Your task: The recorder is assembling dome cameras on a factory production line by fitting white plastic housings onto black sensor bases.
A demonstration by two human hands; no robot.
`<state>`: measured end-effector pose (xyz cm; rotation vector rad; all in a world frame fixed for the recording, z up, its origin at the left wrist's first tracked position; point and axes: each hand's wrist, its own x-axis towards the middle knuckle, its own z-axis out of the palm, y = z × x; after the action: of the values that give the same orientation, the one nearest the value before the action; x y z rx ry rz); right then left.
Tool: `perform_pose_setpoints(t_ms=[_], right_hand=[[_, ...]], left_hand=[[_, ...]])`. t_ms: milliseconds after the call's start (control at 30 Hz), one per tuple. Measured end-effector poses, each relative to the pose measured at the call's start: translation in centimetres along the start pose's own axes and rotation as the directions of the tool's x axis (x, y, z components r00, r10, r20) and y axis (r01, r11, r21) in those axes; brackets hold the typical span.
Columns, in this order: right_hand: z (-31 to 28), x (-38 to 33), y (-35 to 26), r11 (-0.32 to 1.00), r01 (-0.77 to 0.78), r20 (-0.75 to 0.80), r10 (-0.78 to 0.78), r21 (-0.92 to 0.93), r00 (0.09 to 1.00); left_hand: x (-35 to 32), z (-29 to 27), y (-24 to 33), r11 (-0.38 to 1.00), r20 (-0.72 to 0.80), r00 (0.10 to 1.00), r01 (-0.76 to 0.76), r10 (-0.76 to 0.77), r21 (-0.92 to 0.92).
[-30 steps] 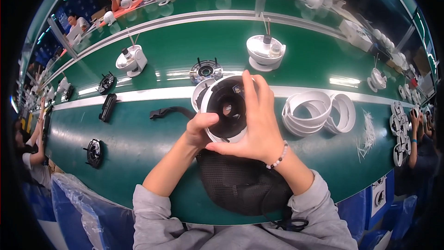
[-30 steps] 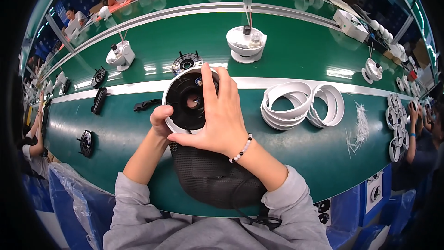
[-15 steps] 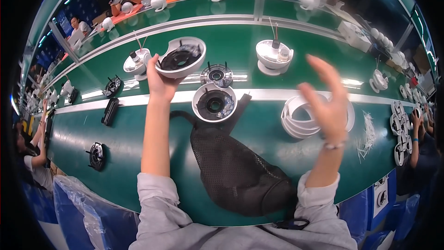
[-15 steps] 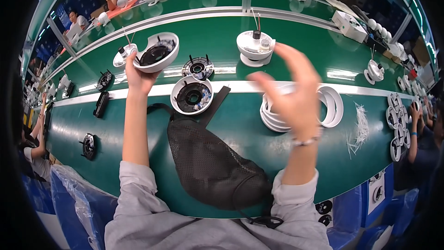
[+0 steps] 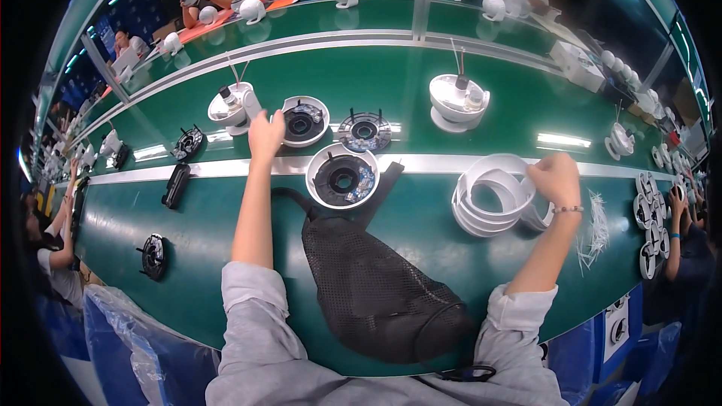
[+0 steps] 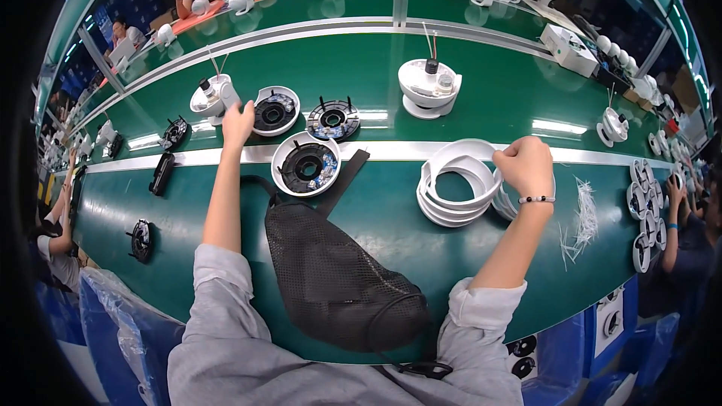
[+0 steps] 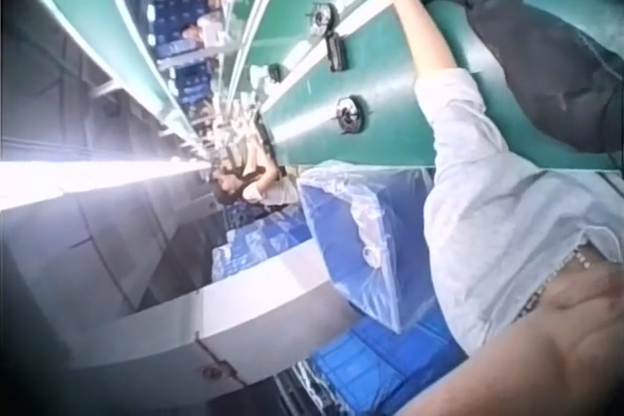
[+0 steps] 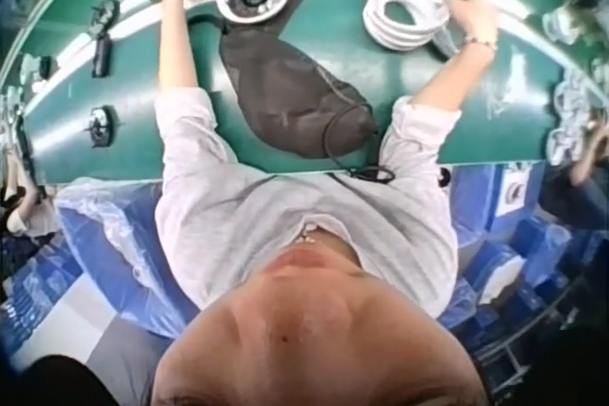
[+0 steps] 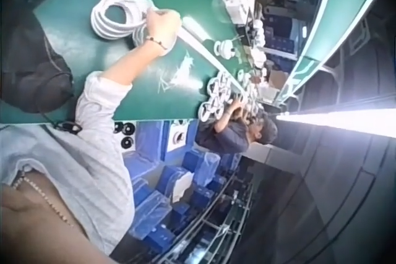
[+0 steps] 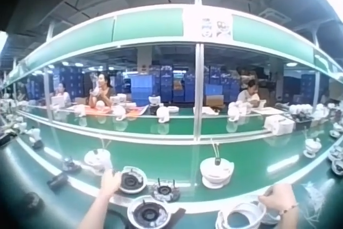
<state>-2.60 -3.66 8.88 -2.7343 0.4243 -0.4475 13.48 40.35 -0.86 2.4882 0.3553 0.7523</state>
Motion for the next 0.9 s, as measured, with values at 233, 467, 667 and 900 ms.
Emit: perform_pose_setpoints(t_ms=[233, 467, 667, 900], right_hand=[[-2.3, -1.0, -1.9, 0.945, 0.18, -0.44, -0.044, 0.273, 0.897], [-1.8, -1.7, -3.7, 0.778, 0.376, -0.49, -0.102, 0.503, 0.866], [-1.6, -1.7, -4.4, 0.693, 0.319, -0.43, -0.014, 0.646, 0.903], [2.3, -2.3, -9.3, 0.695, 0.537, -0.543, -0.247, 0.478, 0.803]], left_hand=[[0.0, 2.1, 10.4, 0.769, 0.359, 0.707, -0.638, 0.61, -0.051], [-0.6, 6.7, 13.7, 0.675, 0.662, 0.565, -0.728, 0.493, 0.119], [-1.8, 3.1, 15.5, 0.835, 0.24, 0.802, -0.501, 0.547, -0.229], [-11.1, -5.6, 15.9, 0.271, 0.614, 0.742, 0.554, 0.269, -0.788]])
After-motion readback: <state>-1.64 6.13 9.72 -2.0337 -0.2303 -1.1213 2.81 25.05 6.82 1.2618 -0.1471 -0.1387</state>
